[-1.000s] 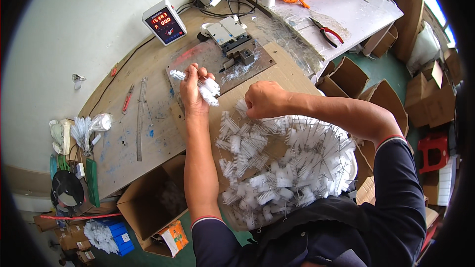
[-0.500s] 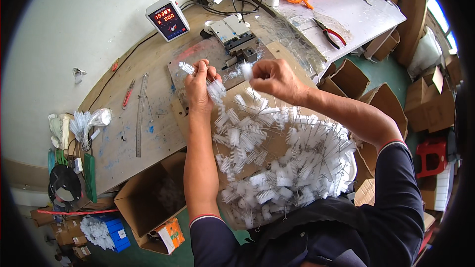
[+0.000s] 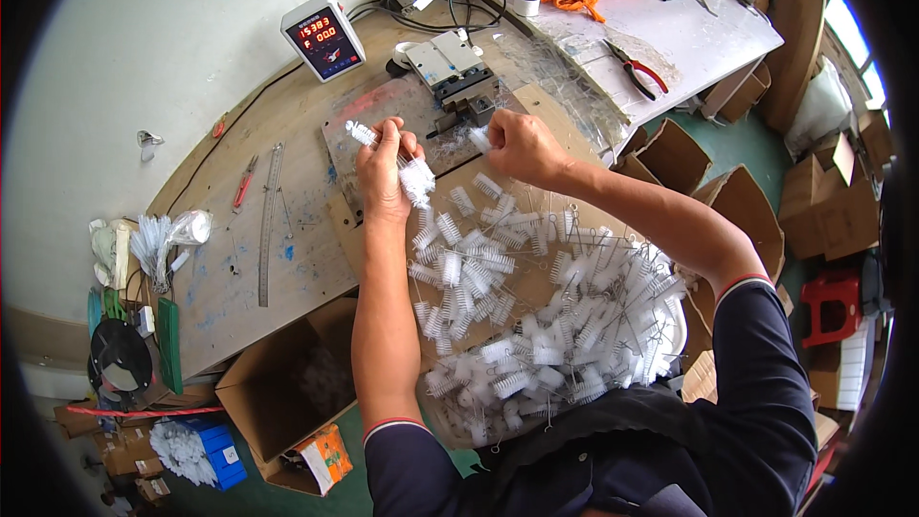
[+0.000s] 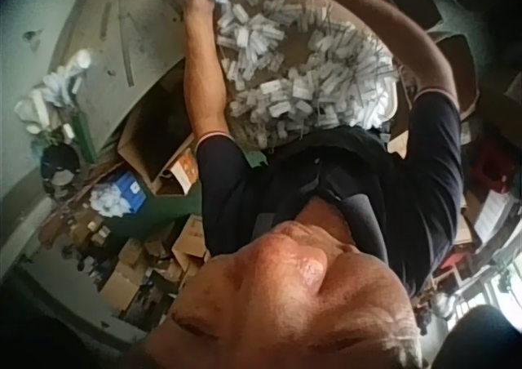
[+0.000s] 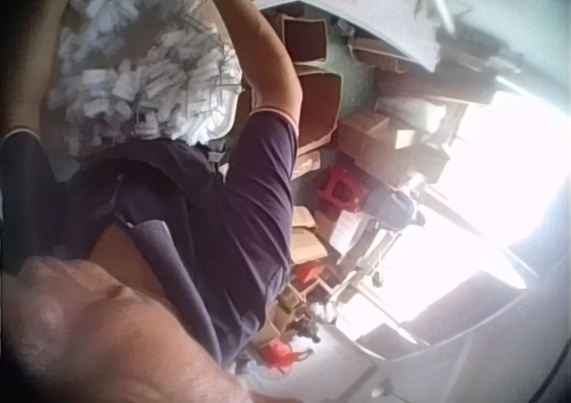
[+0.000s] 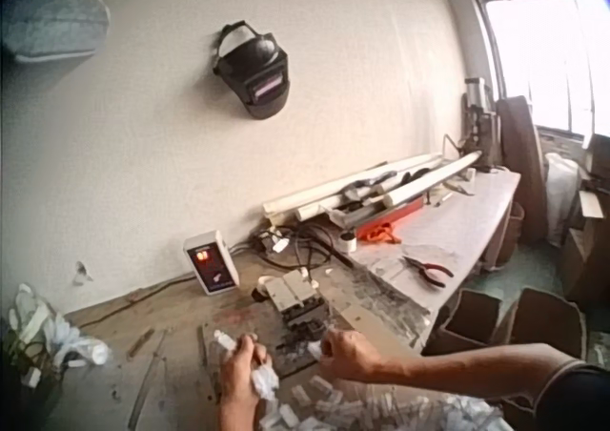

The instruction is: The person assembles small white plastic components by hand on a workbench using a mechanical assembly fixture.

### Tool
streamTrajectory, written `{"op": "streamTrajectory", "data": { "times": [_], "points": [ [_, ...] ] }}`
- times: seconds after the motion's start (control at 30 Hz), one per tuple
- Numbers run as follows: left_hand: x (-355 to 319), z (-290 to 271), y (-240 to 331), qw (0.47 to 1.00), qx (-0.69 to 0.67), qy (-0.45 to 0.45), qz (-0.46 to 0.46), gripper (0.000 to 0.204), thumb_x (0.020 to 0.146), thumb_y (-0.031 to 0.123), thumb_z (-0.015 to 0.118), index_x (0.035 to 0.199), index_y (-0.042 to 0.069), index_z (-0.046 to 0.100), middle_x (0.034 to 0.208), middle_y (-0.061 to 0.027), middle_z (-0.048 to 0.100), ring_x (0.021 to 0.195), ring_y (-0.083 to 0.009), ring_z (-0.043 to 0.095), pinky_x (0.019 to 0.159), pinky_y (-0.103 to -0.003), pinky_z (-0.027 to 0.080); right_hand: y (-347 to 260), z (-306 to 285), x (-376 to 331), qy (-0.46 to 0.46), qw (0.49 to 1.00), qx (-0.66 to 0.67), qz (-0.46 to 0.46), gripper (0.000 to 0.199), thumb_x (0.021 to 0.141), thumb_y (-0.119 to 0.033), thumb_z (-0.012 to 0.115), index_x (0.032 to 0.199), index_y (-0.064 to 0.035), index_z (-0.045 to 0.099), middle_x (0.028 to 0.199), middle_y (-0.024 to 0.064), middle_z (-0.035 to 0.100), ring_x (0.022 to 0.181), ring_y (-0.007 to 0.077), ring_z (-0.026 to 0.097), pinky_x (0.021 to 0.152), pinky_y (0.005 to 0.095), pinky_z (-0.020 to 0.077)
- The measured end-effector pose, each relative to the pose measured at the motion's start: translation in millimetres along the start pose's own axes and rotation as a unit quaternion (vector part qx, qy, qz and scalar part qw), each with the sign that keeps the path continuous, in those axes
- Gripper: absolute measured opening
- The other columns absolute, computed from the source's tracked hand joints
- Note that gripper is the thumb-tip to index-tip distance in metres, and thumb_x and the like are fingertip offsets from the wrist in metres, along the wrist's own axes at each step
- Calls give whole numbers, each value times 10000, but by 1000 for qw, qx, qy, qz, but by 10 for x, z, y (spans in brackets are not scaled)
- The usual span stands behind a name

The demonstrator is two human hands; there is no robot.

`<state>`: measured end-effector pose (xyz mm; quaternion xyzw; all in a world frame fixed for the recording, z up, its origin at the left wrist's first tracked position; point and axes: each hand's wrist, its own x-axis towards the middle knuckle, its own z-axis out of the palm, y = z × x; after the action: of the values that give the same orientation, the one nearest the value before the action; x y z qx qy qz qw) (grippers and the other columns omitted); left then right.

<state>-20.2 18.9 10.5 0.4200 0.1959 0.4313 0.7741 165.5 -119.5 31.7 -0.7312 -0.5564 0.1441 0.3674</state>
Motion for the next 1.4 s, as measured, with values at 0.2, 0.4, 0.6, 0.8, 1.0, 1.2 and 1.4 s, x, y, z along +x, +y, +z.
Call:
{"op": "streamTrajectory", "data": {
  "times": [0.2, 0.4, 0.6, 0.8, 1.0, 1.2, 1.4],
  "points": [
    [-30, 51, -13, 998, 26, 38, 38, 185, 1035, 221, 604, 1047, 37, 587, 777, -71, 645, 662, -201, 634, 659, -339, 537, 11, 50, 196, 39, 998, -3, 57, 127, 719, -91, 681, 802, -9, 632, 768, 204, 688, 765, 353, 694, 706, 428, 544],
    [-24, -5, -5, 999, 16, 30, 27, 198, 1033, 224, 606, 1047, 28, 582, 782, -75, 649, 643, -208, 640, 605, -327, 534, -18, 105, 284, 56, 994, 32, 93, 124, 731, -90, 686, 794, -3, 624, 727, 197, 680, 718, 340, 695, 674, 420, 549],
    [-54, 28, 27, 999, 16, 32, 21, 191, 1033, 219, 605, 1049, 30, 579, 734, -49, 595, 578, -183, 587, 537, -309, 490, -99, 85, 261, 51, 986, 104, 120, 98, 770, -42, 664, 786, 7, 581, 624, 164, 654, 518, 256, 686, 498, 371, 539],
    [-106, 100, 15, 996, 78, 34, 18, 193, 1044, 223, 583, 1037, 30, 584, 714, -27, 565, 548, -144, 542, 500, -277, 448, -73, 91, 271, 47, 984, 121, 122, 106, 780, -27, 654, 771, 15, 557, 616, 155, 652, 517, 248, 700, 471, 356, 548],
    [-117, 181, -41, 976, 210, 48, 43, 217, 1041, 248, 589, 1055, 32, 602, 684, -13, 544, 528, -120, 515, 474, -269, 420, -35, 92, 290, 46, 978, 148, 138, 118, 774, -26, 662, 761, 10, 550, 632, 161, 652, 533, 253, 706, 473, 353, 558],
    [-76, 227, -87, 806, 568, 83, 147, 290, 987, 278, 652, 1039, -7, 668, 734, -108, 668, 652, -207, 646, 638, -373, 513, -74, -104, 184, -1, 986, 124, 113, 172, 758, -117, 715, 731, 7, 599, 663, 144, 667, 529, 236, 680, 488, 359, 546],
    [-12, 285, -69, 764, 628, 73, 127, 325, 922, 261, 686, 1052, -37, 690, 933, -271, 714, 902, -429, 698, 800, -464, 529, -121, -303, -22, -170, 984, -52, -8, 290, 725, -316, 773, 756, -34, 716, 710, 111, 701, 706, 246, 704, 687, 397, 549]
  ]
}}
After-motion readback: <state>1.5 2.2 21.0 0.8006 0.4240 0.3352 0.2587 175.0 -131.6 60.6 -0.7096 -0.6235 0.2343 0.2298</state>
